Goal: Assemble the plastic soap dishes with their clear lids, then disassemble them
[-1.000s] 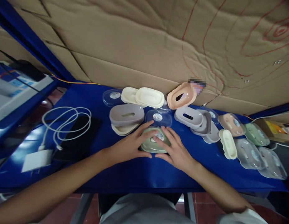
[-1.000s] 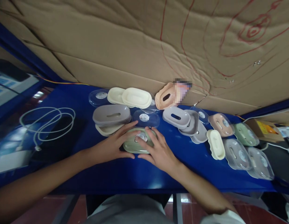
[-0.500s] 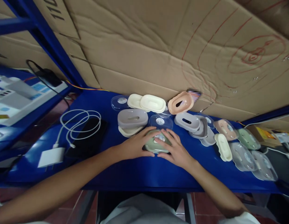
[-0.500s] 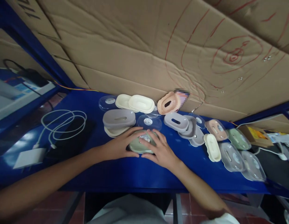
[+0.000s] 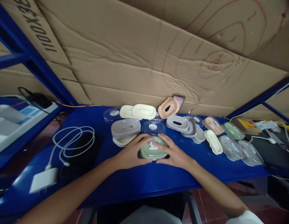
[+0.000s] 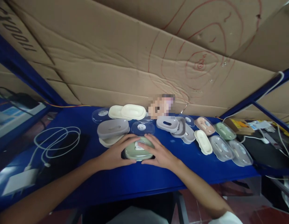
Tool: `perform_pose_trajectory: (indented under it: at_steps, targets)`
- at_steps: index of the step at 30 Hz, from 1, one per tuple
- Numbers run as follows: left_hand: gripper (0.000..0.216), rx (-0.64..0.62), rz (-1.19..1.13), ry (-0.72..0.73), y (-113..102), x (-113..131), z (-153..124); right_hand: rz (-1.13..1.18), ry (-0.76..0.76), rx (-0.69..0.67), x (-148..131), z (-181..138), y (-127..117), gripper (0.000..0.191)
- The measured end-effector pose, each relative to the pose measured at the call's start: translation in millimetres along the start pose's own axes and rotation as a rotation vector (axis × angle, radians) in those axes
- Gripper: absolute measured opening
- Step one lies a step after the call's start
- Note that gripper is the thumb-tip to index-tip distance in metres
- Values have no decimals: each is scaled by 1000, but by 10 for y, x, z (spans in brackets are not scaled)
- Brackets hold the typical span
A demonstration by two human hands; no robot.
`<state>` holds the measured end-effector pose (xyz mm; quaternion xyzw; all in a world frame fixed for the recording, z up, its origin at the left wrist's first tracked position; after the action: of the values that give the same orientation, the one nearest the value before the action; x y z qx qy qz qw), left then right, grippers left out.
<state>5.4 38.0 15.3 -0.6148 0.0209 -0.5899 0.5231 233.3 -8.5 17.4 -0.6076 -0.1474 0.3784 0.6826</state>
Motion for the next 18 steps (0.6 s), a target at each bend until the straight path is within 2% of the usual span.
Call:
perform_pose_trajectory:
  at_steps: [2, 6, 9, 12, 15, 18]
  targets:
    - [86, -1, -24, 7, -5, 10, 6, 12, 0, -3, 7, -17, -35, 86]
    - [86, -26, -94, 28, 30, 35, 15, 17, -52, 67, -23, -71, -55, 81]
    - [97, -57, -105, 57, 75, 79, -18, 7, -80, 123, -92, -169, -95, 78]
    - [109, -85, -47, 71, 80, 145, -77, -37, -37, 176, -81, -422, -312, 82]
    - [94, -120, 28, 59, 49, 201, -107, -205, 198, 344, 241, -938, -786, 83]
    - [77, -118, 88, 51, 34, 214, -94, -465, 543, 603, 861, -1674, -1308, 80]
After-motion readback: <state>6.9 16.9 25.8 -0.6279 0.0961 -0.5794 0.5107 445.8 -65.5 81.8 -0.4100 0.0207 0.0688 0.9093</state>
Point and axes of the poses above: each hand's wrist, its own z-axis towards the middle knuckle, its own y-axis out of the palm, x = y × z, the point moved 4 cm from there along z, towards the middle knuckle, and after that the axes turned 3 degrees about -x, right-handed, at the moved point
